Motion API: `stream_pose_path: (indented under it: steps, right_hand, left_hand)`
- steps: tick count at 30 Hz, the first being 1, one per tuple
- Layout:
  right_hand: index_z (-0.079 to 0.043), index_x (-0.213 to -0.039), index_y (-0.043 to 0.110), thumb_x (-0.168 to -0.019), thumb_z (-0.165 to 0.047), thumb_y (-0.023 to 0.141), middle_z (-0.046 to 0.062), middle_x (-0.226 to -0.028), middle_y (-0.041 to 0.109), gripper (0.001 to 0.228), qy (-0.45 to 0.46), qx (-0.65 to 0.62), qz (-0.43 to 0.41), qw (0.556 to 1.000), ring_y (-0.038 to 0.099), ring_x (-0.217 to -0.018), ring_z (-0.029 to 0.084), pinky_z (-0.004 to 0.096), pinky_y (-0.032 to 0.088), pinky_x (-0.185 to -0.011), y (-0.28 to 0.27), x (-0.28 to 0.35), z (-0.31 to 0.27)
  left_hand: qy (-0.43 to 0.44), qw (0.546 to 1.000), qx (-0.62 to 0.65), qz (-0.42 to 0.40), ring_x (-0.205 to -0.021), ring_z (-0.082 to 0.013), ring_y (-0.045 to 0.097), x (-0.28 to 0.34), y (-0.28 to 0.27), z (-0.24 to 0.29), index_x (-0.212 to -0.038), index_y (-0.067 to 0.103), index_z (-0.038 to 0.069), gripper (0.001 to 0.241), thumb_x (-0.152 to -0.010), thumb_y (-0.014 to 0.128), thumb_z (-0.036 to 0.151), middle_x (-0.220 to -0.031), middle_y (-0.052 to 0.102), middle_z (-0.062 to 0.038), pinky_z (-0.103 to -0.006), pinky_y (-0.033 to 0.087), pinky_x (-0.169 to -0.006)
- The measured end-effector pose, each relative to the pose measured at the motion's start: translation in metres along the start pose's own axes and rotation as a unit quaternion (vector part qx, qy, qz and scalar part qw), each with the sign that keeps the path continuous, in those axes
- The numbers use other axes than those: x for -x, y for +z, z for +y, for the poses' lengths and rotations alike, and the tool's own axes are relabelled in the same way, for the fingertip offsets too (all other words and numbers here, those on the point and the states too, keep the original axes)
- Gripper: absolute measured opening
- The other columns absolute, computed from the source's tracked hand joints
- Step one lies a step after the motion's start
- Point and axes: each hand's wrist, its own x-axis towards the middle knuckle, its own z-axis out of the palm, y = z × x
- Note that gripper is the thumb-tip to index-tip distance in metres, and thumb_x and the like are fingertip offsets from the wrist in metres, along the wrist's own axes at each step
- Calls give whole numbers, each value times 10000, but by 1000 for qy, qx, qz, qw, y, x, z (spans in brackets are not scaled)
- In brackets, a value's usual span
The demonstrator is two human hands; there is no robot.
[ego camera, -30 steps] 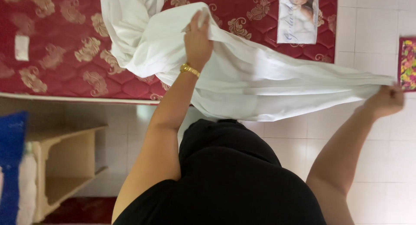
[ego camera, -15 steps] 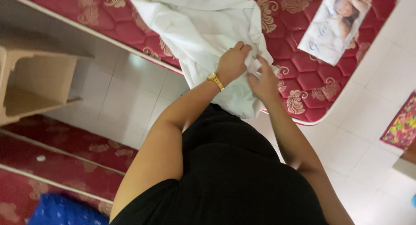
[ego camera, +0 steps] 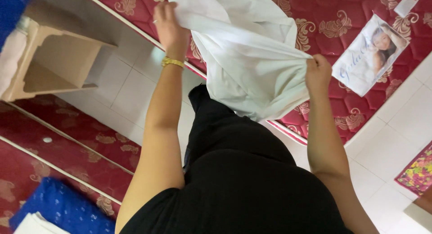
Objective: The person folds a white pillowcase and places it on a stack of linens. They then insert a blue pillow into a white pillowcase, fold the case, and place it on the bed. Finally, they fold a white bedsheet and place it on a mattress.
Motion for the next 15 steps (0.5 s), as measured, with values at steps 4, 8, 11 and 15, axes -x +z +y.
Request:
stream_pose_path:
  steps: [4, 8, 11, 15]
  right_hand:
    - [14, -1005, 675, -1033, -226, 641, 197, -865, 659, 243, 84, 85, -22, 993, 619, -771, 293, 413, 472, -721, 11, -8, 37]
    - [-30, -1050, 744, -961, -282, 683, 221, -1008, 711, 274, 38, 206, -198, 958, 652, -954, 353, 441, 496, -832, 48, -4, 86]
    - [-66, -1105, 744, -930, -372, 673, 193, -1106, 730, 360, 172, 255, -377, 874, 681, -1037, 343, 441, 505, -912, 59, 16, 34]
    - [-96, -1160, 722, -892, -473, 764, 195, -1133, 746, 464, 233, 174, -265, 919, 701, -1044, 331, 428, 530, -913, 66, 14, -7]
  left_hand:
    - [57, 983, 133, -113, -1070, -334, 671, -14, 5, -43, -1217, 654, 80, 384, -856, 785, 66, -1176, 664, -114, -424, 592, -902]
    - [100, 804, -98, -578, -1054, -367, 689, 2, 50, -85, -1181, 753, 164, 287, -929, 615, 152, -1126, 725, -163, -504, 549, -857]
    - [140, 716, -219, -648, -1065, -305, 695, 3, 86, -128, -1076, 777, 131, 248, -899, 640, 239, -1121, 736, -109, -488, 565, -809]
    - [192, 755, -234, -582, -1030, -290, 726, -34, 129, -112, -1029, 778, 169, 193, -965, 601, 212, -1070, 769, -94, -478, 559, -820]
